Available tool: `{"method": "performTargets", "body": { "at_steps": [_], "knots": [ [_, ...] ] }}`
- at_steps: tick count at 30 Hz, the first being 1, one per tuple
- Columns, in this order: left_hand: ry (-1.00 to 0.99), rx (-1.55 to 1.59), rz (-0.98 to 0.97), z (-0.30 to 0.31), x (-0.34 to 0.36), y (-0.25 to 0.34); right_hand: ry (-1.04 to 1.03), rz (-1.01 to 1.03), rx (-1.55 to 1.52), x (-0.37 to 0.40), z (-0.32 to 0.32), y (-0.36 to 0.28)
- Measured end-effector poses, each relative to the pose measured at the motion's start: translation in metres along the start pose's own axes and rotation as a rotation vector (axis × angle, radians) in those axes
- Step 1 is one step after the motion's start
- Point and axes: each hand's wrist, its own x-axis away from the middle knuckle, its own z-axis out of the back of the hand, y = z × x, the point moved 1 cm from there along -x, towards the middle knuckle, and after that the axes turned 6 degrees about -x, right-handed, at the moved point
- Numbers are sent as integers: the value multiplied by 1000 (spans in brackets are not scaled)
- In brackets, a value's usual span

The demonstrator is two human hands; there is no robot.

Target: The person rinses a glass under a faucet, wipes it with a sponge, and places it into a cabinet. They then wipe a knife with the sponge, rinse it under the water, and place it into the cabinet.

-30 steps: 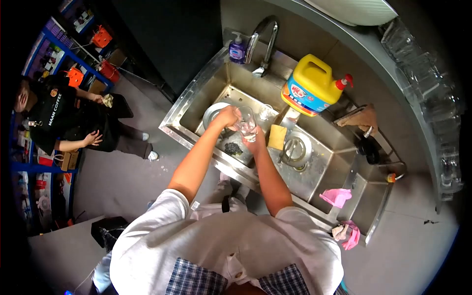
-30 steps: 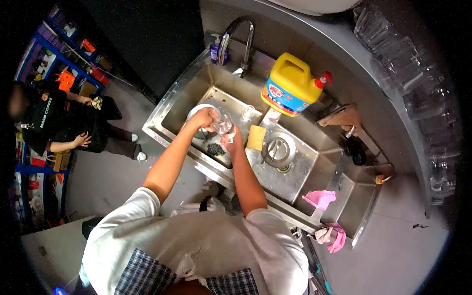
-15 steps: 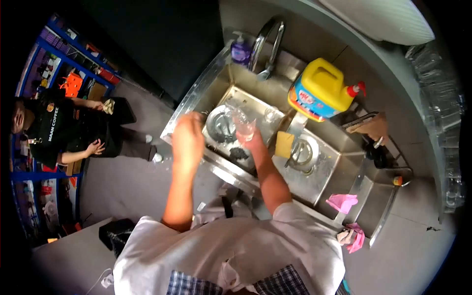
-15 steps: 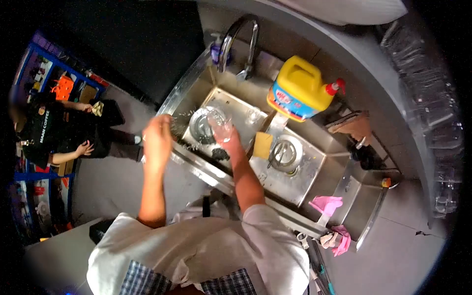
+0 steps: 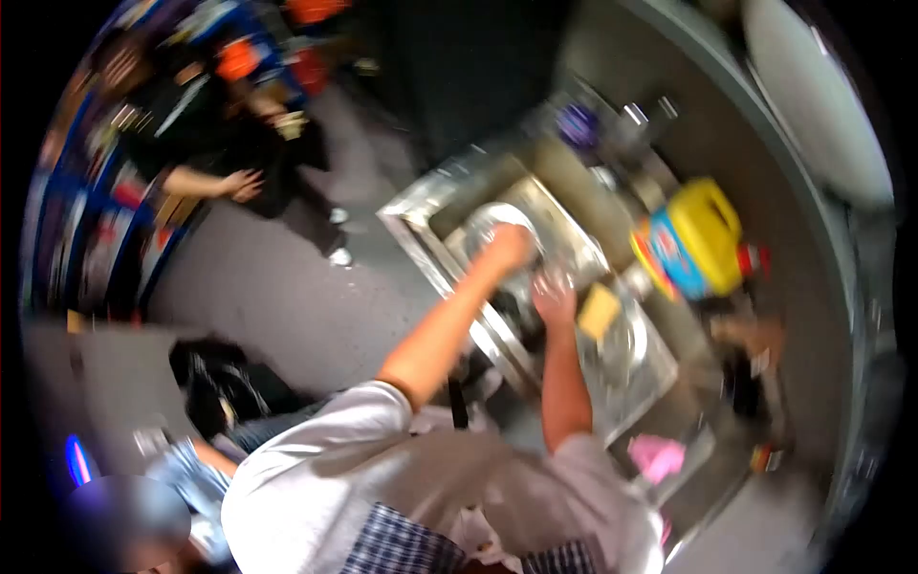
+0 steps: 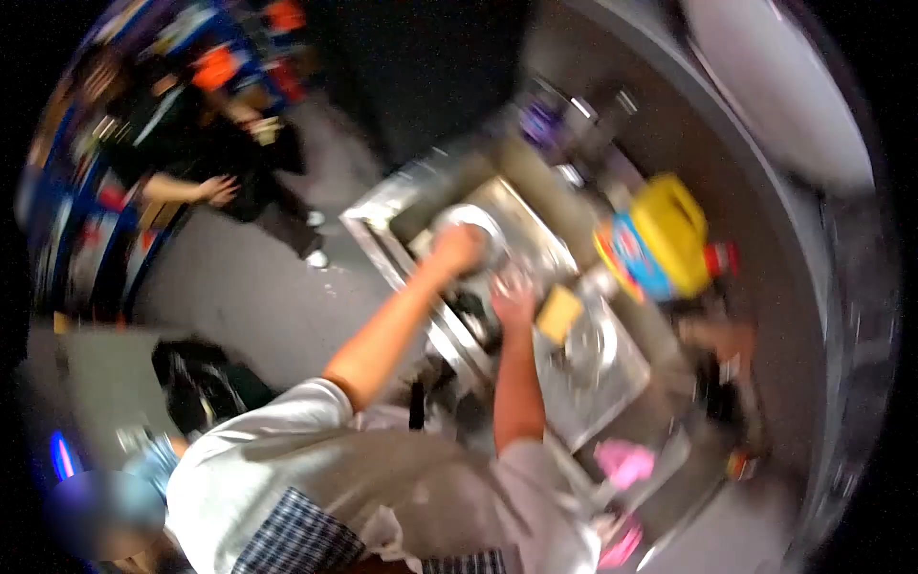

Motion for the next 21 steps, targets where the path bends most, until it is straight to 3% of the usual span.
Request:
{"method": "performTargets", "body": {
  "at_steps": [1,2,3,4,5,7,8,9,11,13,14,15,16,17,18,19,21],
  "knots": [
    [1,-58,-124,-53,-20,-14,-259,365,774,3,-8,2],
    [-16,82,18,-50,-17,-7,-225,935,1442,7,-16,5],
    [74,269,93,-47,-3,6,-281,1147,2265,20,-16,5],
    [37,300,52,-64,5,7,-329,1674,2900,32,-15,6],
    [14,309,-24,-69,-3,5,-426,1680,2802,26,-1,-3],
    [130,484,-98,-21,31,33,-324,1668,2788,14,22,-20],
    [-35,461,-141,-4,31,44,-345,1686,2881,17,11,-13],
    [-16,405,-225,3,38,48,-312,1675,2925,16,13,-21],
    [5,304,-421,8,43,61,-71,1257,2998,17,13,-19],
    [39,326,-604,-7,33,59,23,1152,3093,7,28,-26],
    [-23,522,-636,1,38,58,26,1165,3083,8,25,-22],
    [-44,629,-545,5,46,61,45,1179,3067,7,16,-18],
    [-90,867,-547,-5,45,54,-191,1265,3041,-13,38,-31],
    [-124,995,-501,-14,49,49,-300,1359,3008,-22,50,-37],
    [-97,914,-498,-23,50,46,-408,1454,2972,-31,63,-43],
    [-75,831,-500,-31,49,45,-336,1431,3009,-31,50,-37],
    [-70,969,-339,-53,31,40,-163,1452,3045,0,10,-17]
  ]
}}
